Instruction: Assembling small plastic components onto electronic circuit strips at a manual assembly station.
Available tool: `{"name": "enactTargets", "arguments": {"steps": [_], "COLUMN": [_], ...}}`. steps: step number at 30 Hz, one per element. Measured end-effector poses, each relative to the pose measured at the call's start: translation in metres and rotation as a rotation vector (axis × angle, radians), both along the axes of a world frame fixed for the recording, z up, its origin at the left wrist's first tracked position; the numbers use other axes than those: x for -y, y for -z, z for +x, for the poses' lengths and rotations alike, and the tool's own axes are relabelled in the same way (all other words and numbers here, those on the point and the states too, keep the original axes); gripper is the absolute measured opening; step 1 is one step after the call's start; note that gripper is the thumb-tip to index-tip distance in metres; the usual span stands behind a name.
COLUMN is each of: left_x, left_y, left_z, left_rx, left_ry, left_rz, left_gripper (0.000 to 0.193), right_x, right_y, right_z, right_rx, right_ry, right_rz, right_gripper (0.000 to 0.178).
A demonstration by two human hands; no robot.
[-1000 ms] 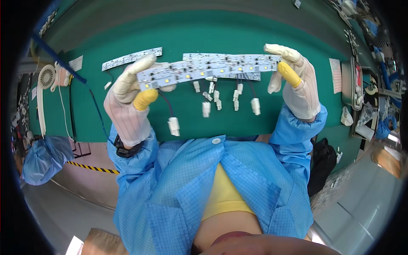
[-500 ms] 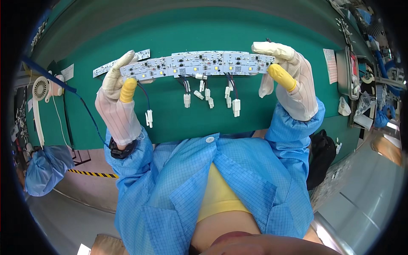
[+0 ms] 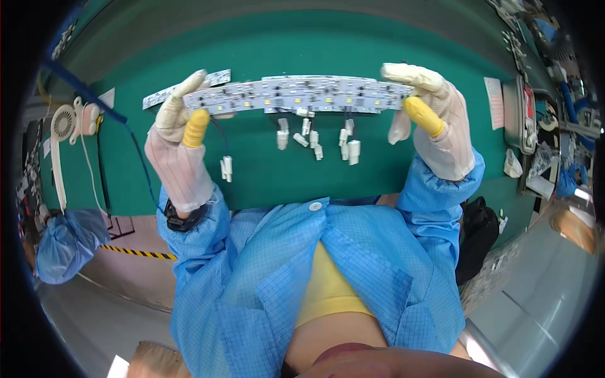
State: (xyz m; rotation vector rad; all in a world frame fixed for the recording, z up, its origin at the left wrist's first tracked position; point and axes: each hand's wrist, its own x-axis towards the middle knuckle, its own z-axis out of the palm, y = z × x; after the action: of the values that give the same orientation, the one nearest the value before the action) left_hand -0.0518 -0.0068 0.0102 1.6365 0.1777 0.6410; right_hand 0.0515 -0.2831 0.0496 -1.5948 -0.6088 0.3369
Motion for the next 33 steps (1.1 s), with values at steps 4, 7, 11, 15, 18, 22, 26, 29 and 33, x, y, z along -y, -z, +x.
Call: {"name": "enactTargets", "arguments": {"steps": [4, 7, 11, 15, 18, 22, 26, 29, 33], "left_x": [-0.008, -0.003, -0.008, -0.008, -0.008, -0.009, -0.001, 0.003, 0.005], "left_y": [0.000, 0.001, 0.008, 0.011, 0.008, 0.010, 0.002, -0.001, 0.000], "left_z": [0.005, 0.011, 0.012, 0.012, 0.007, 0.001, -0.002, -0.008, -0.005], "left_rx": [-0.193, -0.206, -0.177, -0.135, -0.172, -0.057, 0.036, 0.158, 0.190], "left_ry": [-0.027, -0.014, -0.075, -0.057, -0.075, -0.054, 0.049, 0.221, 0.267], "left_rz": [0.081, -0.013, 0.170, 0.041, 0.093, -0.006, -0.144, -0.139, -0.073], "left_gripper": [0.043, 0.042, 0.040, 0.041, 0.042, 0.048, 0.058, 0.062, 0.042], "right_x": [-0.004, -0.003, 0.002, 0.001, 0.006, 0.003, 0.002, 0.002, -0.007], "right_y": [-0.013, -0.022, -0.024, -0.014, -0.010, -0.003, 0.008, 0.022, 0.027], "right_z": [-0.008, -0.010, -0.008, -0.010, -0.006, 0.004, 0.006, 0.014, 0.020], "right_rx": [-0.175, -0.175, -0.104, -0.177, -0.156, 0.140, 0.019, -0.010, 0.016], "right_ry": [-0.120, -0.130, -0.183, -0.142, -0.108, -0.067, -0.013, -0.010, 0.031], "right_rz": [0.022, 0.001, -0.101, 0.070, 0.038, -0.109, -0.025, 0.088, 0.013], "right_gripper": [0.059, 0.055, 0.049, 0.038, 0.036, 0.050, 0.051, 0.052, 0.058]}}
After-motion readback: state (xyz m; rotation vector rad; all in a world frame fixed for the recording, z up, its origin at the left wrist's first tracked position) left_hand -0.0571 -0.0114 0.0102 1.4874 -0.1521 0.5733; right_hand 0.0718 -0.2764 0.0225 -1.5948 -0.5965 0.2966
